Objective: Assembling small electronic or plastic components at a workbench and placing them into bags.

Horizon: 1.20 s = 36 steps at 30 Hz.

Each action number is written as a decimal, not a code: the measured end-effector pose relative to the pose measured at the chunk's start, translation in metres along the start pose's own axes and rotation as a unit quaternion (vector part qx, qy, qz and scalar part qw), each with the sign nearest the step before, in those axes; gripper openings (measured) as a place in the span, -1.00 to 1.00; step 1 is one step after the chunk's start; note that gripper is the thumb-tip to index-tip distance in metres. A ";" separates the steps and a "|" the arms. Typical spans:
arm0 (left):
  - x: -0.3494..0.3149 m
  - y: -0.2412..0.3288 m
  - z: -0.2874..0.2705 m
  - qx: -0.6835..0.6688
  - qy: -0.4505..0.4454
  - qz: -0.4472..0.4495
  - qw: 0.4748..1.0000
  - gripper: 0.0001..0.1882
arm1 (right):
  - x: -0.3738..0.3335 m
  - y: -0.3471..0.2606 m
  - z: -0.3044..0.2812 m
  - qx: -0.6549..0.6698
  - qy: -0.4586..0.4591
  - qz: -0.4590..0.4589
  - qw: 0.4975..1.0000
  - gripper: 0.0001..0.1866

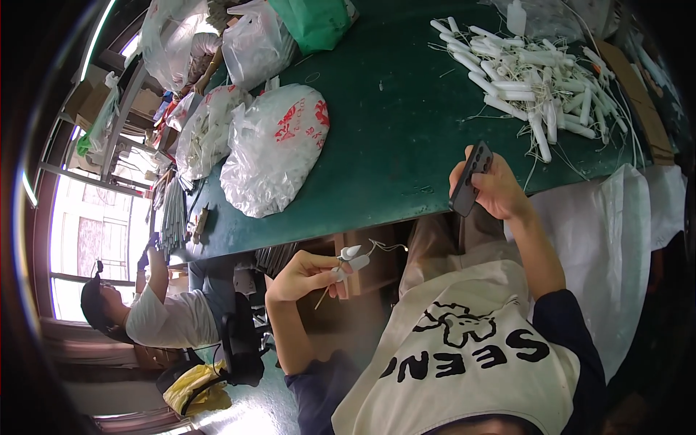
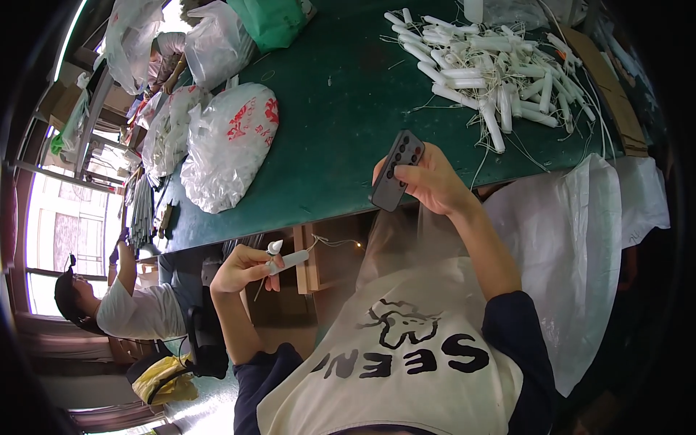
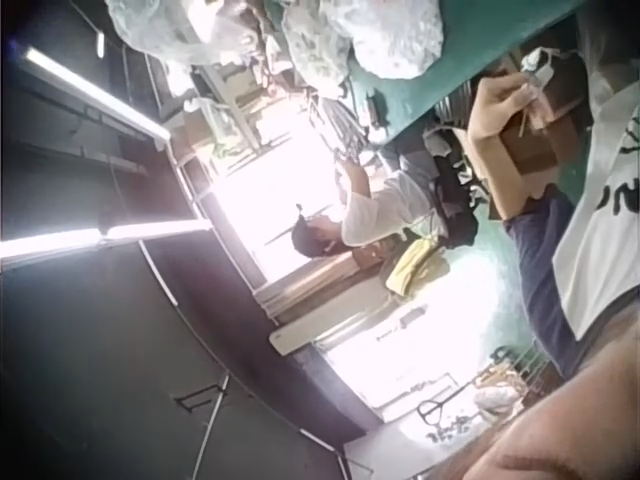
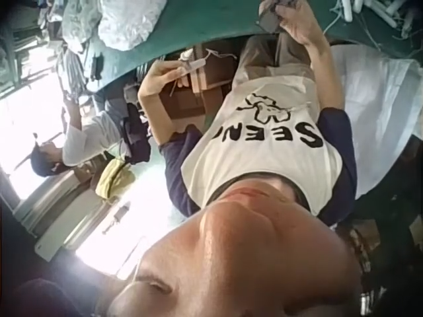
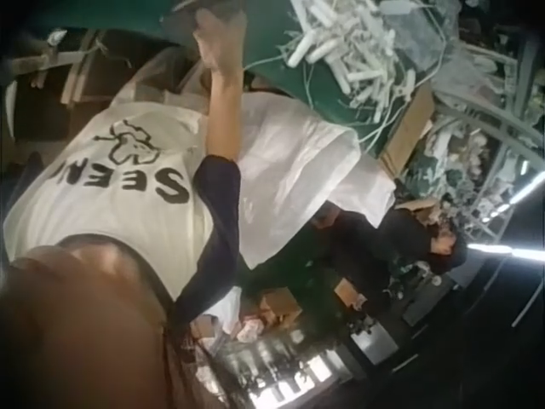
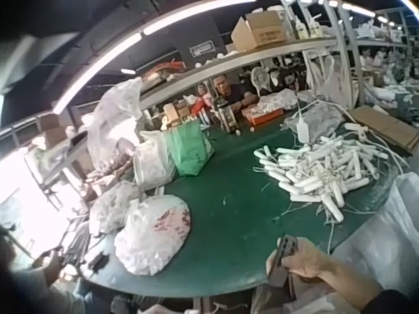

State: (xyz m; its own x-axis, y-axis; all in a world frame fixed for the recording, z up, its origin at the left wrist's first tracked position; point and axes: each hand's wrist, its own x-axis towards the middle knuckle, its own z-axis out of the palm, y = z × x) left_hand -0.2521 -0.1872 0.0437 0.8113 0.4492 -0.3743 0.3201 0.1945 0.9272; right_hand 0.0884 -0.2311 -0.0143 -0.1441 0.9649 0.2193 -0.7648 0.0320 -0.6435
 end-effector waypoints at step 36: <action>0.024 -0.004 -0.006 0.012 0.018 -0.015 1.000 -0.79 | 0.023 0.009 -0.004 -0.613 0.089 0.001 0.785 -0.73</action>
State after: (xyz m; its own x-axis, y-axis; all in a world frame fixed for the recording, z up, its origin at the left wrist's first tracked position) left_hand -0.2365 -0.1723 0.0306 0.7832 0.4743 -0.4019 0.3559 0.1879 0.9154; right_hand 0.0809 -0.2076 -0.0179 0.0284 0.9828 0.1824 0.4312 0.1526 -0.8892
